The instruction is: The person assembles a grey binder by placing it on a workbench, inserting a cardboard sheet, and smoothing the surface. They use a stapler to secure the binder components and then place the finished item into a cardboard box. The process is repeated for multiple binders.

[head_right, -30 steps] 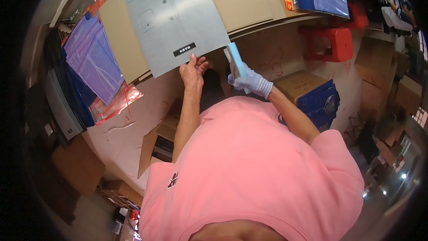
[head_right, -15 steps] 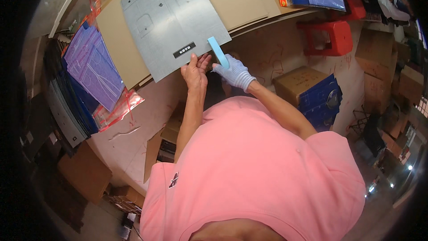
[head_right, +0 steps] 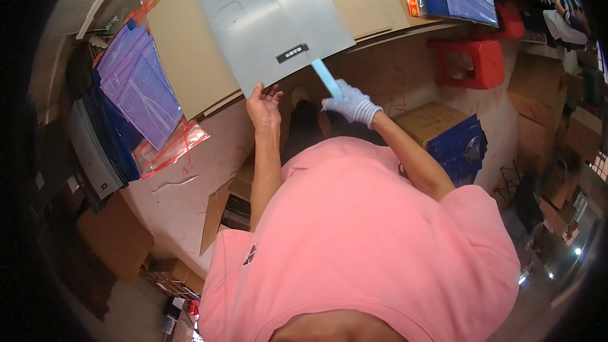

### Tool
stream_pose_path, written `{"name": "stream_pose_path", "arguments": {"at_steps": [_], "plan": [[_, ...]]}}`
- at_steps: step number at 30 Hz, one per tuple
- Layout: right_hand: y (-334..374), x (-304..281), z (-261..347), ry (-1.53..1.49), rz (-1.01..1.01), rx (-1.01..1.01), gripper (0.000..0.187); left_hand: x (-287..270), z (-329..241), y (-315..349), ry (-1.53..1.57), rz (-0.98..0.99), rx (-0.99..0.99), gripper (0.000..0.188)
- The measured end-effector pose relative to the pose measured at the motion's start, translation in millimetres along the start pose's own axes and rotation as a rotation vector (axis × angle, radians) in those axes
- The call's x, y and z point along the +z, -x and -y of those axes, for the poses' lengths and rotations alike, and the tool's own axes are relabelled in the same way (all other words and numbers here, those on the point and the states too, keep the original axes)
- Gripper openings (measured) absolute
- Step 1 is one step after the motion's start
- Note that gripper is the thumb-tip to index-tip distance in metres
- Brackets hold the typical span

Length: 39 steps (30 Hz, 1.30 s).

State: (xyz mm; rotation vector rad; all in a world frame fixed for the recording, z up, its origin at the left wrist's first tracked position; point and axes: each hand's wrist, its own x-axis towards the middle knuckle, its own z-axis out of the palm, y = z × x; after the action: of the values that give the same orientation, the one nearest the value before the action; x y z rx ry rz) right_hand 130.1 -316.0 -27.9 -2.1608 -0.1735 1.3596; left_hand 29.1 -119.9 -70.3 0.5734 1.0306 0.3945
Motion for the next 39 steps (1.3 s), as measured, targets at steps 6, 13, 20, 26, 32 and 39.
{"name": "stream_pose_path", "arguments": {"at_steps": [6,13,20,26,32,39], "plan": [[14.5,32.7,18.8,0.069,0.106,-0.155,0.066,12.4,1.8,6.8,0.058,0.167,-0.111,0.024],[10.1,44.8,34.7,0.056,0.071,-0.187,0.067,19.2,1.4,7.5,-0.027,0.053,0.042,0.019],[-1.6,55.0,57.4,0.004,0.008,-0.118,0.058,14.5,0.2,8.0,-0.116,0.127,0.028,0.013],[-11.6,68.2,60.7,0.008,-0.124,-0.124,0.045,11.1,-3.9,3.4,-0.168,0.123,0.004,0.012],[0.3,53.5,59.9,0.027,-0.098,-0.159,0.041,11.3,-9.9,-4.2,-0.313,0.195,-0.001,0.023],[42.2,-41.4,5.4,0.18,-0.308,-0.2,0.051,11.3,-51.7,-9.6,-0.15,0.27,0.026,0.038]]}}
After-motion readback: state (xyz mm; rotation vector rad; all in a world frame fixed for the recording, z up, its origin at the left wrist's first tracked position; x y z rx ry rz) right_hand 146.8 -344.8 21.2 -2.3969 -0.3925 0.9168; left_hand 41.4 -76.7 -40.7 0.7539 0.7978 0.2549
